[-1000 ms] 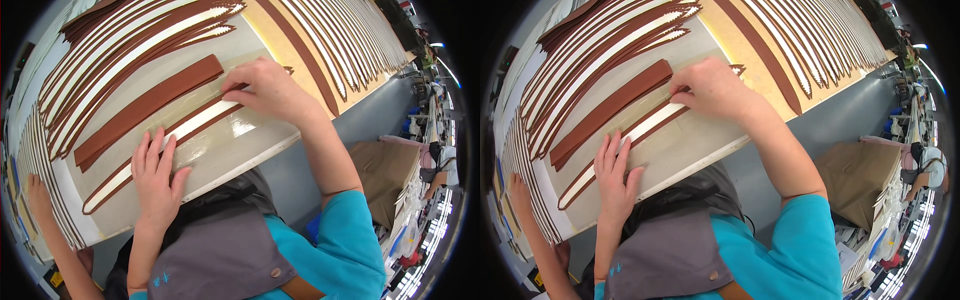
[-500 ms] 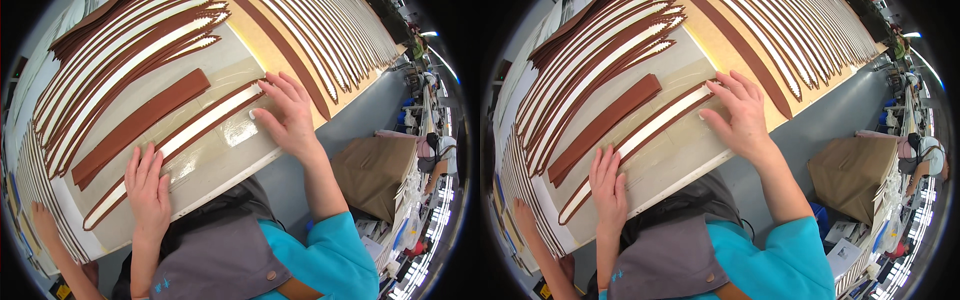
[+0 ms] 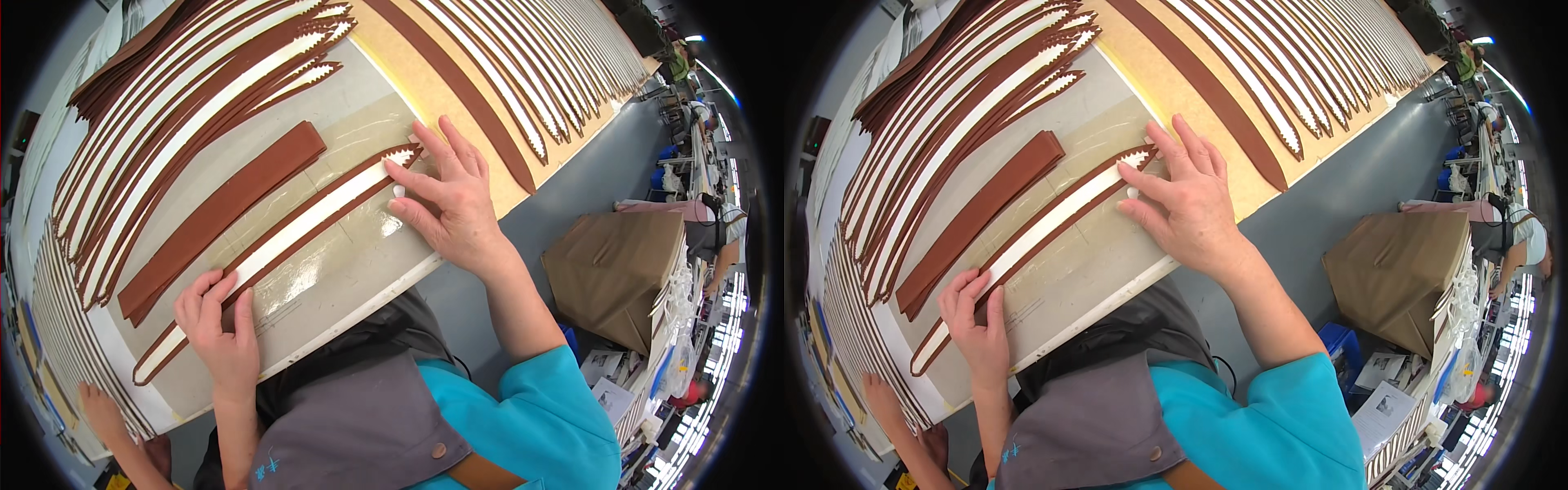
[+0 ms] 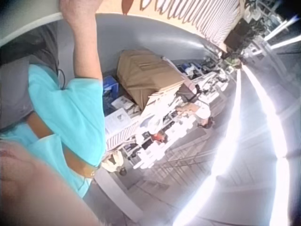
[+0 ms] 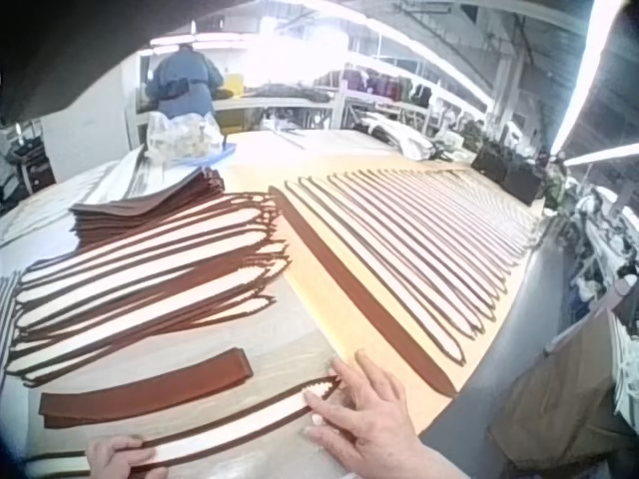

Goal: The person assembles long, curved, brown and white craft pieces on a workbench. They pick up a brown strip, align it with a white base, and press it down. They then use a small white tool to smooth the edges and ensure the pieces are securely attached. The process is repeated for multiple units.

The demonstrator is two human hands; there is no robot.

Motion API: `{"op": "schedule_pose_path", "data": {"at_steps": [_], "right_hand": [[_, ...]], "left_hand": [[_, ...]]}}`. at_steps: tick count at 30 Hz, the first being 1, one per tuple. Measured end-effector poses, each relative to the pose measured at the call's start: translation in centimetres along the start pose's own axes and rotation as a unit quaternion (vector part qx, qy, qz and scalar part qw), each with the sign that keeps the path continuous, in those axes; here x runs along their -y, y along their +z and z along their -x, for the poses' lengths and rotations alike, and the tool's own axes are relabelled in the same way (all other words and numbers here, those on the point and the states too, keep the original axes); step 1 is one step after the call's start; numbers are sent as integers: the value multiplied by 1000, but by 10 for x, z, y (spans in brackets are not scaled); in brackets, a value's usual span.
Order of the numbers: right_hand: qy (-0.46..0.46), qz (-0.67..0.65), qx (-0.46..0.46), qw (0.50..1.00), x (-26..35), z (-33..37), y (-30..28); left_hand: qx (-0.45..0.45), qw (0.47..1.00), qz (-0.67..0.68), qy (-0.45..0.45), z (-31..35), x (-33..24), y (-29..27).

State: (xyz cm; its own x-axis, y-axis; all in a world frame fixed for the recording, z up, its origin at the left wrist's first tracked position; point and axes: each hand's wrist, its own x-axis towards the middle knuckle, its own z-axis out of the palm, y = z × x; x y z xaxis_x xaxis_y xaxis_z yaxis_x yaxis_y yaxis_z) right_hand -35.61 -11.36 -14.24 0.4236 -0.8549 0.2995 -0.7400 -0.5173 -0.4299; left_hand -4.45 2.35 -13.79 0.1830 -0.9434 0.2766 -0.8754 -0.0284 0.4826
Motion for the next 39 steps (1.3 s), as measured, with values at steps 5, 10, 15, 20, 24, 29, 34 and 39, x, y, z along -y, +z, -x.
{"op": "schedule_pose_path", "data": {"at_steps": [5,10,15,20,24,29,34,39], "right_hand": [[-11,-6,15,1000,2,-1,0],[34,-30,-38,998,-3,-1,4],[33,-15,-51,998,-2,-1,6],[23,-7,-41,999,0,-4,7],[26,1,-38,999,-4,-2,7],[35,-19,-29,999,-1,-3,7],[35,-17,-27,999,-2,-3,8],[31,-19,-28,999,-5,-3,8]], "left_hand": [[19,1000,-10,1,-1,-1,-1],[13,999,-18,25,-4,-3,4],[13,999,-30,31,-4,-3,5],[10,999,-26,24,-6,-6,3],[21,999,-17,26,-9,-6,3],[-3,1000,20,18,-15,-11,2],[20,988,47,145,-37,-29,16],[51,975,46,210,-62,-48,42]]}}
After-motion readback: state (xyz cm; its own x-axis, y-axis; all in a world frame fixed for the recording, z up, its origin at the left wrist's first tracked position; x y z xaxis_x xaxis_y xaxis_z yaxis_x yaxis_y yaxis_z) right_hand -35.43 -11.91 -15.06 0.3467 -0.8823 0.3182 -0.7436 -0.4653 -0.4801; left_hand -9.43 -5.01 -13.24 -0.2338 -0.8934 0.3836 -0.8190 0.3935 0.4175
